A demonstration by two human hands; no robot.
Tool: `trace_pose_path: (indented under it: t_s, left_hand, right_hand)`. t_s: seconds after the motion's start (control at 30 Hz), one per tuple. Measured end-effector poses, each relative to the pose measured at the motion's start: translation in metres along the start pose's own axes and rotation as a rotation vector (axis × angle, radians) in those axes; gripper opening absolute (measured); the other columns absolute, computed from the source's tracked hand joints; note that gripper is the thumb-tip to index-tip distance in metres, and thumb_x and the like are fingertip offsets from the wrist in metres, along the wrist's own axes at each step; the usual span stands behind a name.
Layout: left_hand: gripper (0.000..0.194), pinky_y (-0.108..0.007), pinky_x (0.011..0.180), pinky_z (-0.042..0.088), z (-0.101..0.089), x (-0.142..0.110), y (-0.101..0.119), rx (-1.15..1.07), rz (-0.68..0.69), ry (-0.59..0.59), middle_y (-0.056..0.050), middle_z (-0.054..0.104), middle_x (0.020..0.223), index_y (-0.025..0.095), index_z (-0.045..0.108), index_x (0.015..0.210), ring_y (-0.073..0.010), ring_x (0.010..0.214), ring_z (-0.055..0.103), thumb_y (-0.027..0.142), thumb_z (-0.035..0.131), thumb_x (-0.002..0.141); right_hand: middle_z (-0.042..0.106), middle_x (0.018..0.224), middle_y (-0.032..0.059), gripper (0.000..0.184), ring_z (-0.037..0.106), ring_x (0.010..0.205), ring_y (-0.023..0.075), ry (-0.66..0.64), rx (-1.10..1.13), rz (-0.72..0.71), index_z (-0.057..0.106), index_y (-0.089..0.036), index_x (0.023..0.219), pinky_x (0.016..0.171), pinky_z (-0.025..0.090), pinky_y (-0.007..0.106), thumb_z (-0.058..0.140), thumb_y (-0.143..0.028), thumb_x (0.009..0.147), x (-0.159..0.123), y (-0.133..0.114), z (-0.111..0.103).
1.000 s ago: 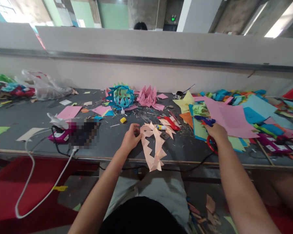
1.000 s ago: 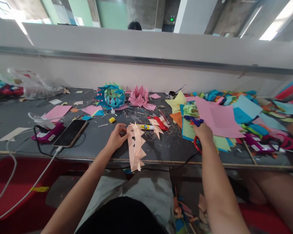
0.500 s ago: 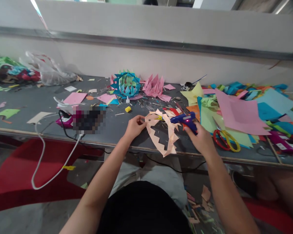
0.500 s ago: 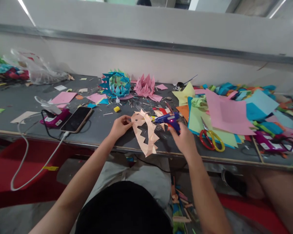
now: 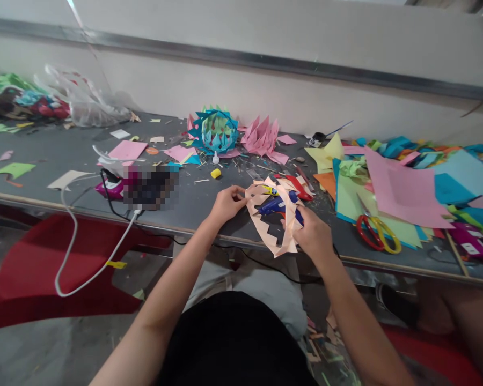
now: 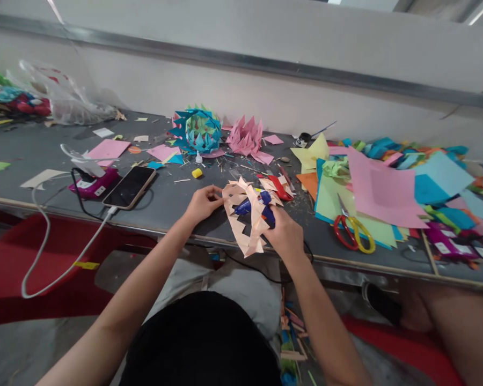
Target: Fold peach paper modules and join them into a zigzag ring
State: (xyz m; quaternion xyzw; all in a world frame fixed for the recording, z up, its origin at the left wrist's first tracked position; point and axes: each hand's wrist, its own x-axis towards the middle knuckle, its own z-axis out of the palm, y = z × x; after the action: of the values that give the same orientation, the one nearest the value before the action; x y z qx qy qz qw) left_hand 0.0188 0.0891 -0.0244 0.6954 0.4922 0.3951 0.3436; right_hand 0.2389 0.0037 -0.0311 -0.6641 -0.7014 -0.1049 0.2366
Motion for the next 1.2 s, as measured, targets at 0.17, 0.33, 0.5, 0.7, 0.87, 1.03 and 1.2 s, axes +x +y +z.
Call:
trace_pose_path:
  t_s: [0.17, 0.33, 0.5, 0.7, 0.87, 1.03, 1.2]
  left_hand:
    - [0.017, -0.021, 0.054, 0.039, 0.0, 0.0, 0.0, 0.02, 0.0, -0.01, 0.001, 0.064, 0.061, 0.015, 0.06, 0.082, -0.0108, 0.055, 0.055, 0.025, 0.062, 0.068]
    - [0.016, -0.02, 0.054, 0.039, 0.0, 0.001, 0.0, 0.024, -0.004, -0.015, 0.001, 0.064, 0.062, 0.015, 0.06, 0.081, -0.0104, 0.056, 0.055, 0.023, 0.062, 0.067]
    - [0.016, -0.02, 0.055, 0.039, 0.0, 0.001, -0.001, 0.022, 0.015, -0.029, 0.0, 0.064, 0.064, 0.015, 0.059, 0.081, -0.0106, 0.057, 0.055, 0.023, 0.062, 0.068]
    - [0.016, -0.021, 0.057, 0.04, 0.0, 0.001, -0.001, 0.015, 0.034, -0.026, 0.0, 0.064, 0.064, 0.015, 0.059, 0.081, -0.011, 0.058, 0.056, 0.024, 0.061, 0.069]
    - [0.015, -0.021, 0.058, 0.041, 0.001, 0.001, -0.002, -0.002, 0.023, -0.028, 0.002, 0.064, 0.062, 0.015, 0.06, 0.082, -0.0109, 0.057, 0.056, 0.019, 0.06, 0.068]
    - [0.016, -0.022, 0.058, 0.041, 0.001, 0.001, -0.003, -0.017, 0.025, -0.03, 0.001, 0.064, 0.063, 0.015, 0.06, 0.083, -0.0115, 0.059, 0.056, 0.018, 0.06, 0.067]
    - [0.016, -0.022, 0.058, 0.04, 0.001, 0.002, -0.003, -0.002, 0.019, -0.029, 0.0, 0.063, 0.063, 0.015, 0.06, 0.082, -0.0117, 0.058, 0.056, 0.02, 0.06, 0.067]
  right_hand:
    - [0.063, 0.102, 0.0098, 0.041, 0.06, 0.087, 0.0243, 0.004, 0.011, -0.036, 0.053, -0.016, 0.113, 0.066, 0.047, 0.03, 0.051, -0.03, 0.074, 0.002, -0.002, -0.003]
    - [0.064, 0.102, 0.0098, 0.04, 0.061, 0.087, 0.0238, 0.007, 0.023, -0.055, 0.054, -0.015, 0.113, 0.066, 0.048, 0.029, 0.048, -0.022, 0.073, 0.004, -0.005, -0.007]
    - [0.064, 0.101, 0.0104, 0.037, 0.061, 0.087, 0.0228, 0.054, 0.028, -0.086, 0.056, -0.014, 0.109, 0.066, 0.048, 0.028, 0.044, -0.02, 0.074, 0.007, -0.003, -0.009]
    - [0.065, 0.098, 0.0115, 0.036, 0.061, 0.086, 0.0232, 0.037, 0.014, -0.063, 0.058, -0.013, 0.107, 0.066, 0.047, 0.029, 0.045, -0.026, 0.076, 0.009, 0.003, -0.012]
    - [0.065, 0.095, 0.0117, 0.039, 0.06, 0.081, 0.0237, 0.014, -0.014, -0.006, 0.058, -0.013, 0.108, 0.064, 0.045, 0.03, 0.045, -0.029, 0.075, 0.01, 0.006, -0.015]
    - [0.065, 0.094, 0.0111, 0.039, 0.059, 0.08, 0.0232, 0.024, -0.033, -0.01, 0.058, -0.013, 0.109, 0.062, 0.043, 0.029, 0.046, -0.032, 0.076, 0.01, 0.007, -0.015]
    - [0.065, 0.088, 0.0108, 0.037, 0.06, 0.078, 0.0226, 0.05, -0.081, -0.032, 0.059, -0.012, 0.105, 0.06, 0.042, 0.028, 0.046, -0.033, 0.078, 0.011, 0.009, -0.017]
